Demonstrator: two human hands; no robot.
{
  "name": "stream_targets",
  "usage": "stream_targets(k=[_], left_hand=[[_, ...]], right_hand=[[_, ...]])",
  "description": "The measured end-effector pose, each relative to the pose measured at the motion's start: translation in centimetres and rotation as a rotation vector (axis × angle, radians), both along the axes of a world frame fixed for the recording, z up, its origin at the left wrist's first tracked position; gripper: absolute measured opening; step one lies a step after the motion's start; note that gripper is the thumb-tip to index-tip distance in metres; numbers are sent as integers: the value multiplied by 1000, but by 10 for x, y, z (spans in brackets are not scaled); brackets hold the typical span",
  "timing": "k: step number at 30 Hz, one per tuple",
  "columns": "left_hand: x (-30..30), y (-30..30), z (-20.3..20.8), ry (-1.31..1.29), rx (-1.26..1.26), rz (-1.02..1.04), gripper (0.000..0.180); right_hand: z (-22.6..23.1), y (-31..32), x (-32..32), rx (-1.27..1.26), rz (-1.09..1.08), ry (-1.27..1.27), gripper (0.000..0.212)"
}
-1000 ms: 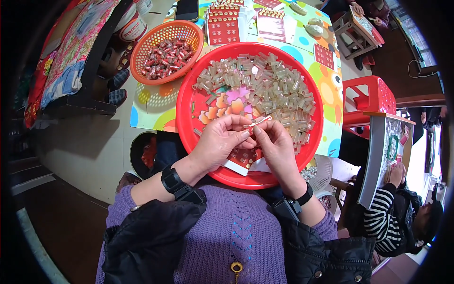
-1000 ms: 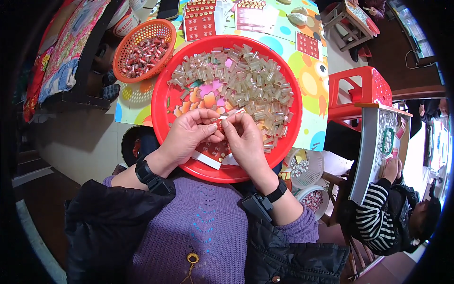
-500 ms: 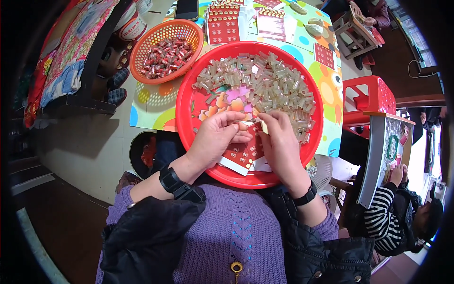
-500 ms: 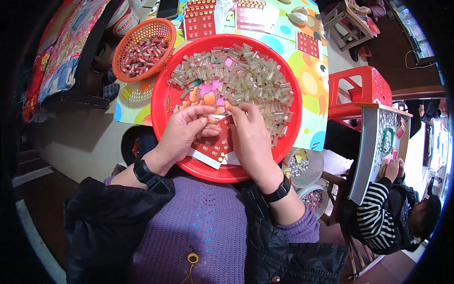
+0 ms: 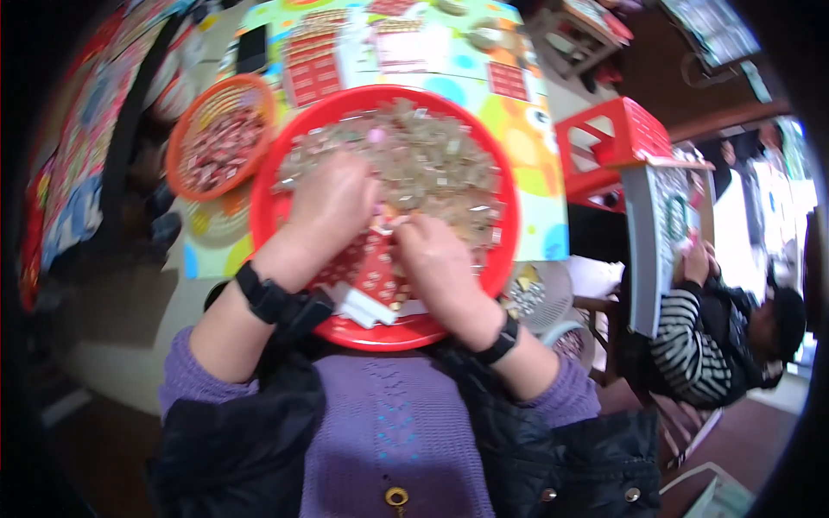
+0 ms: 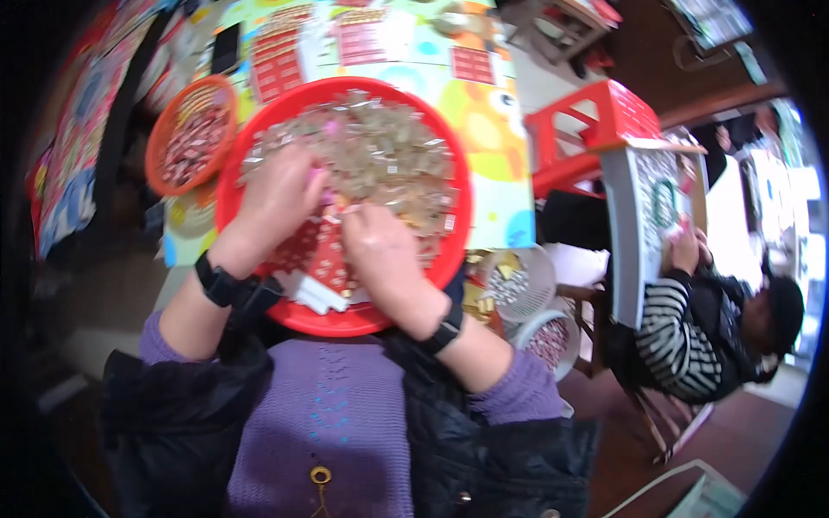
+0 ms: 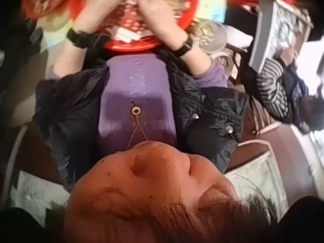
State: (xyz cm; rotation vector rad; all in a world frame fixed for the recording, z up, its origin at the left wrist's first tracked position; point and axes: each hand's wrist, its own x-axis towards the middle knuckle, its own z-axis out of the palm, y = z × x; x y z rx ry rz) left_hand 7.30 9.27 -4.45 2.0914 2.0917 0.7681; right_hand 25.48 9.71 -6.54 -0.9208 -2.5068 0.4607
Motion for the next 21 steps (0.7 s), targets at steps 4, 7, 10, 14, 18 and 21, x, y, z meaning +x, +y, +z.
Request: stream_targets(k=[4, 7, 10, 14, 18, 21], left_hand=[[-1, 8, 0, 0, -177, 2, 16], [-3, 10, -4, -70, -157, -33, 15], [0, -1, 0, -396, -242, 11, 12], [1, -27, 6, -1078, -404, 81, 7], [13, -60, 17, -1408, -583, 111, 19], [15, -71, 5, -1385, -625, 152, 25]], right_hand=[[3, -6, -7, 37, -49, -28, 21], [4, -9, -7, 36, -132, -55, 22], [3, -9, -7, 31, -110, -45, 21], [4, -6, -5, 45, -81, 16, 21], [8, -9, -4, 30, -62, -48, 22], [8, -7, -2, -34, -37, 59, 19]])
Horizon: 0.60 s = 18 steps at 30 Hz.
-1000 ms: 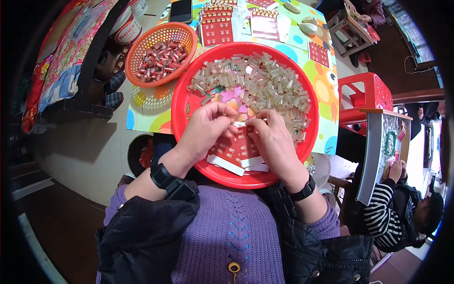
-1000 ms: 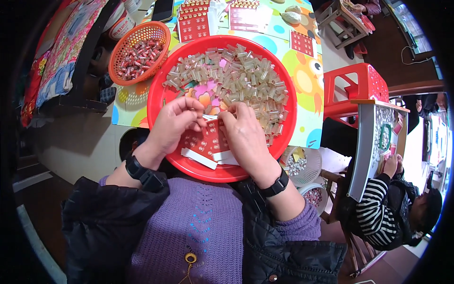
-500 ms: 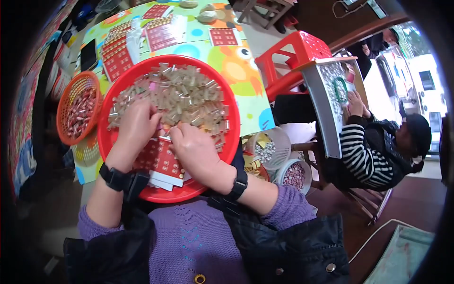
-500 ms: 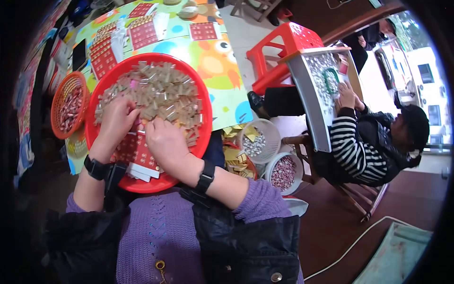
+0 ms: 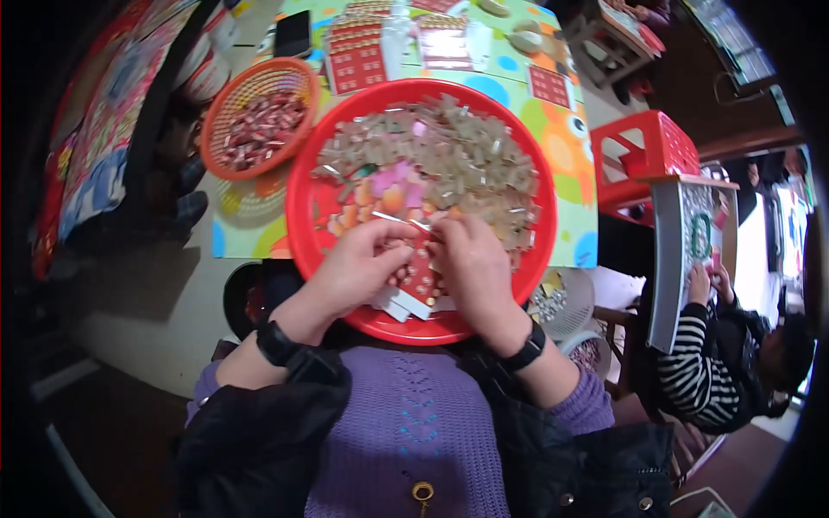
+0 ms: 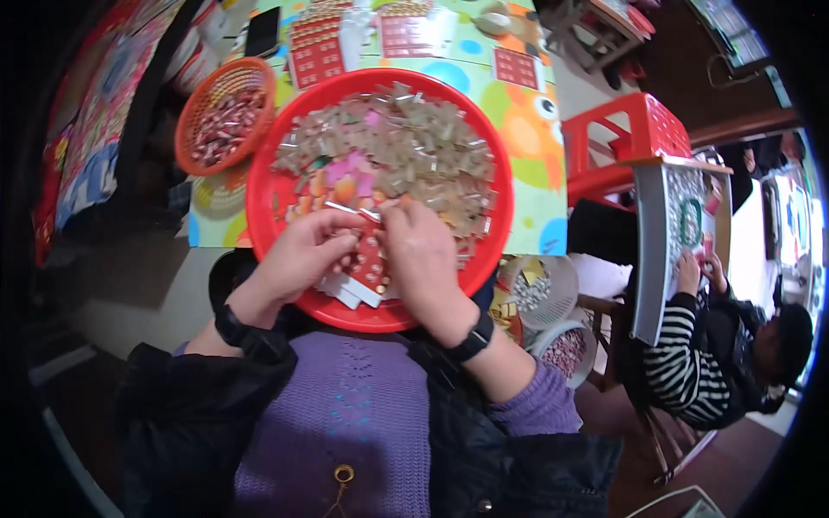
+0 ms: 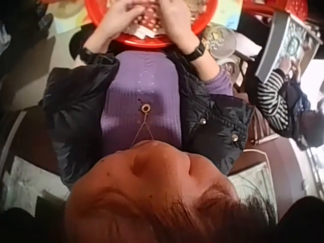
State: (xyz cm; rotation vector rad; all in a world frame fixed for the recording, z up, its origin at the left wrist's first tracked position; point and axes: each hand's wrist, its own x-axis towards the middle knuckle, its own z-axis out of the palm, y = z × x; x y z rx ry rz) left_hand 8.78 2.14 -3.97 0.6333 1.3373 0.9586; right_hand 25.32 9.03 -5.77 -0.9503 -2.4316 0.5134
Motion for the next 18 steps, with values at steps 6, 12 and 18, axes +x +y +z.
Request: stream_targets(k=[6, 12, 18], left_hand=[[-2, -8, -10, -9, 60, 5, 36], [0, -6, -10, 52, 71, -61, 43], [2, -9, -9, -21, 191, 50, 36]], right_hand=[[6, -4, -1, -59, -79, -115, 17], [3, -7, -2, -11, -59, -105, 16], [11, 3, -1, 79, 71, -65, 16]])
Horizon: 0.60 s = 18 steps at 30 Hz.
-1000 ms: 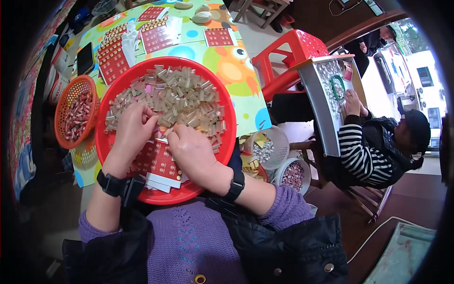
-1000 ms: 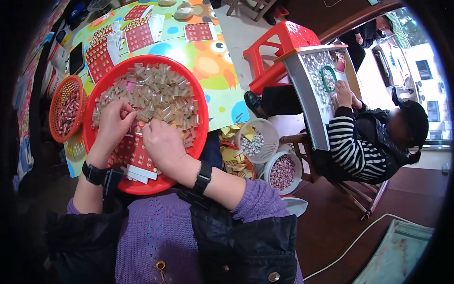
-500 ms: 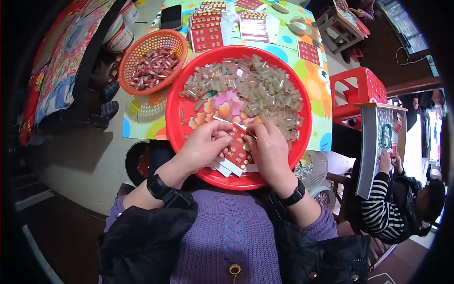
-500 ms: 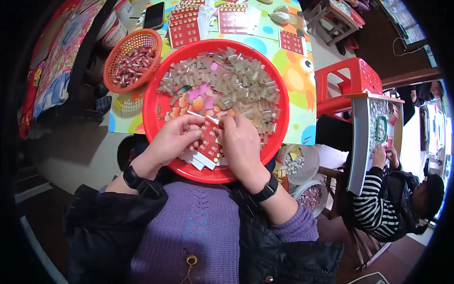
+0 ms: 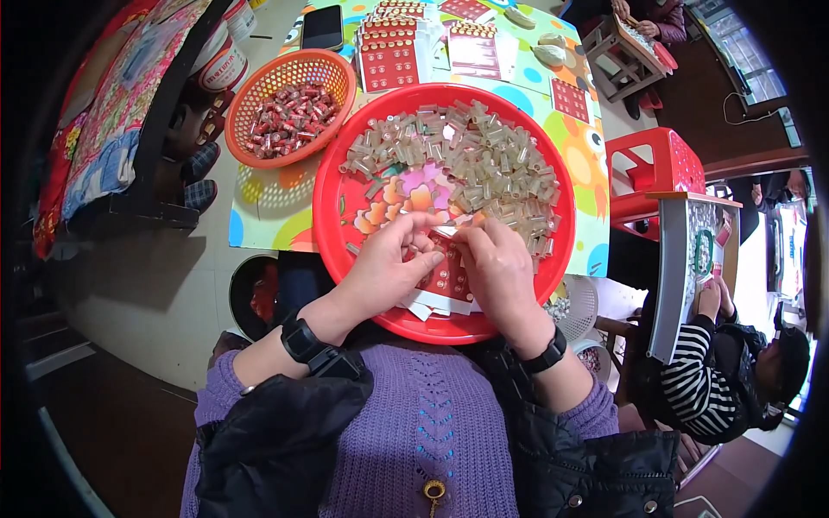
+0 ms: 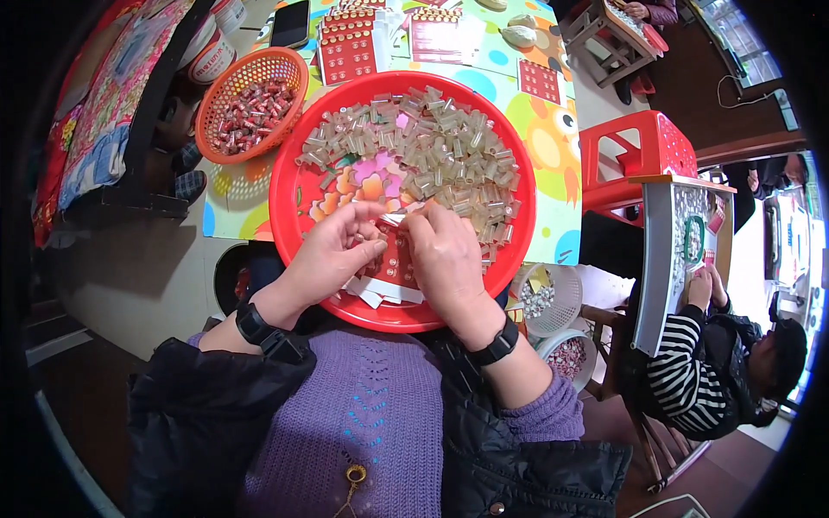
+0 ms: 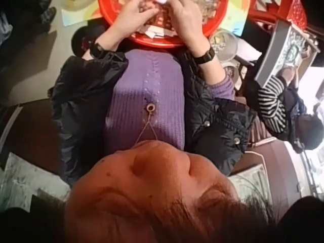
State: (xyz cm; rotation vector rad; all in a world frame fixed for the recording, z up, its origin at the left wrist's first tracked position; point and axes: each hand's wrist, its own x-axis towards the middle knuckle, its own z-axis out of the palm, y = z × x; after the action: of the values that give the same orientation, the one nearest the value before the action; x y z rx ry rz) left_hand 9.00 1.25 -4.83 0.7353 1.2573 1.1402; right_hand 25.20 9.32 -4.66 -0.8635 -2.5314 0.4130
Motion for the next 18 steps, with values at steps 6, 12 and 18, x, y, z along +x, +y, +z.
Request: stream_targets(k=[6, 12, 18], left_hand=[[3, -1, -3, -162, -115, -15, 24], [4, 3, -11, -149, -86, 75, 23], [5, 3, -11, -188, -64, 90, 24]], right_hand=[[3, 5, -5, -135, 28, -45, 16], [-3, -8, 4, 118, 137, -172, 34], [0, -12, 11, 153, 188, -276, 44]])
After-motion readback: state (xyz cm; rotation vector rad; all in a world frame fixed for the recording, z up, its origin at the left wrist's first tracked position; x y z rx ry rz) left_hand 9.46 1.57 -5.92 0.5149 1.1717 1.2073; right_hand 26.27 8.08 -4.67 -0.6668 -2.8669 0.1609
